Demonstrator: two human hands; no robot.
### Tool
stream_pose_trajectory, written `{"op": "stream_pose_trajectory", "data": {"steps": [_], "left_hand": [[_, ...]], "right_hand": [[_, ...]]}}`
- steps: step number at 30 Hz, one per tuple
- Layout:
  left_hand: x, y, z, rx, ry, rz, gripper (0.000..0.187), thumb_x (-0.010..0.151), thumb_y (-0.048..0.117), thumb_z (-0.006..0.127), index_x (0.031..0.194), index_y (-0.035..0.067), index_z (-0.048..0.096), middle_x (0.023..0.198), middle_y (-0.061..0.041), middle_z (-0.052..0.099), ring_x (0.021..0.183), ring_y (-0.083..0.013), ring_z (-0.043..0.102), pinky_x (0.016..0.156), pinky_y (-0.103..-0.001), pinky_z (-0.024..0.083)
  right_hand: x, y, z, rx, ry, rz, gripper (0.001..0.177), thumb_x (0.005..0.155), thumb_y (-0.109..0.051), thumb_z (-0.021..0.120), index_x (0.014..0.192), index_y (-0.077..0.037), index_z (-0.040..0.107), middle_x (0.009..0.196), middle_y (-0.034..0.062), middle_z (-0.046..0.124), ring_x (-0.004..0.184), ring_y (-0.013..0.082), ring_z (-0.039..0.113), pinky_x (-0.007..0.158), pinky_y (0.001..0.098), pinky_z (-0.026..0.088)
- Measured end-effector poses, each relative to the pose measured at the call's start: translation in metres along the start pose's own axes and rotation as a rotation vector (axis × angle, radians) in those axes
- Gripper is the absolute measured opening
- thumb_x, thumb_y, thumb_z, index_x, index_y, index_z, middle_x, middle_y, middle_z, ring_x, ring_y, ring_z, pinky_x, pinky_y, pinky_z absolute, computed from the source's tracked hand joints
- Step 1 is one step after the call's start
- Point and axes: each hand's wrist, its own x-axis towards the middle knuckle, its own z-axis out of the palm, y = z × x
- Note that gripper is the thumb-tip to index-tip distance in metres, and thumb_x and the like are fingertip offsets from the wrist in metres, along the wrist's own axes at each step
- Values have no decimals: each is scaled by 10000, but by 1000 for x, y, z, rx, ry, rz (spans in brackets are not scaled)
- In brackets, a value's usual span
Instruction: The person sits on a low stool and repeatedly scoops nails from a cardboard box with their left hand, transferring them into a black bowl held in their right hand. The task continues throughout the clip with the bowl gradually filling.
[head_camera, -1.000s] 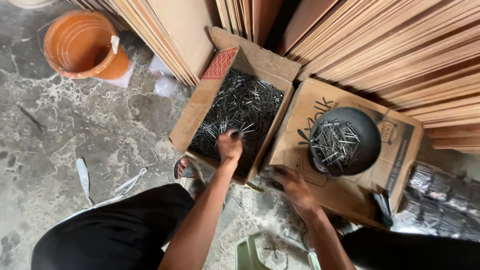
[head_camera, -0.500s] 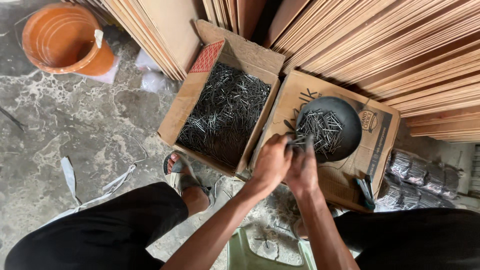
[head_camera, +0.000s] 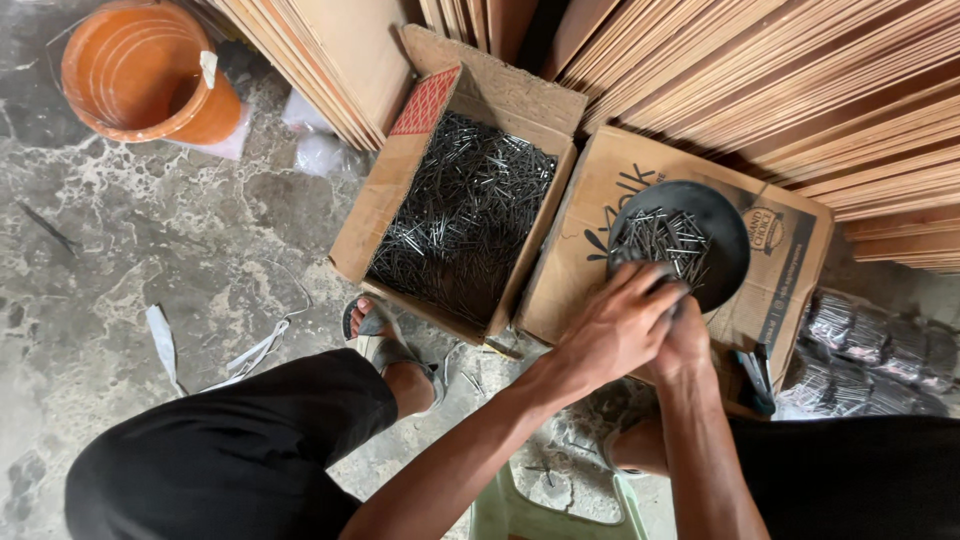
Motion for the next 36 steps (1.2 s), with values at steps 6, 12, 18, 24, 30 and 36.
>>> {"op": "stream_pose_trajectory", "data": {"steps": [6,12,18,24,30,36], "left_hand": [[10,-45,18,-156,93,-237,196,788,27,564,966,92,612,929,-99,579,943,-321,583,741,-361,542],[-73,-200,35,-46,30,-765,246,794,68,547,1027,49,623,933,-210,586,929,-401,576,800,-440,503],[-126,-262,34,214,-209,-899,333,756,72,579,1084,13,571,1088,-264,523,1040,-422,531,859,-481,467],[-94,-263,15,653,-326,-465,464,770,-3,629,1204,112,514,1240,-213,331,1112,-359,403,844,-429,441],[-106,-302,45,630,-331,-489,449,810,6,602,1235,87,481,1279,-265,343,1148,-409,423,855,-482,463],[-147,-365,76,441,-311,-518,354,847,-29,517,1196,11,478,1205,-267,378,992,-418,498,706,-497,516]], "right_hand": [[27,-7,-15,613,6,124,488,907,-344,516,1153,64,416,1034,218,543,1008,320,567,920,434,468],[12,-18,4,1016,-63,270,565,836,-199,617,1230,119,365,1265,329,452,1156,423,477,949,467,448],[26,-9,-9,343,-57,195,479,843,-375,561,1163,-23,504,1134,147,615,1008,238,622,859,366,508],[27,6,-4,-150,-74,209,452,852,-258,428,1253,-66,506,1113,130,620,960,232,614,788,328,473],[25,13,10,-214,-27,253,436,834,-156,446,1233,6,508,1089,229,614,970,312,608,831,387,458],[30,17,6,-164,-49,235,377,853,-122,443,1193,16,528,1052,228,624,929,328,622,809,404,468]]}}
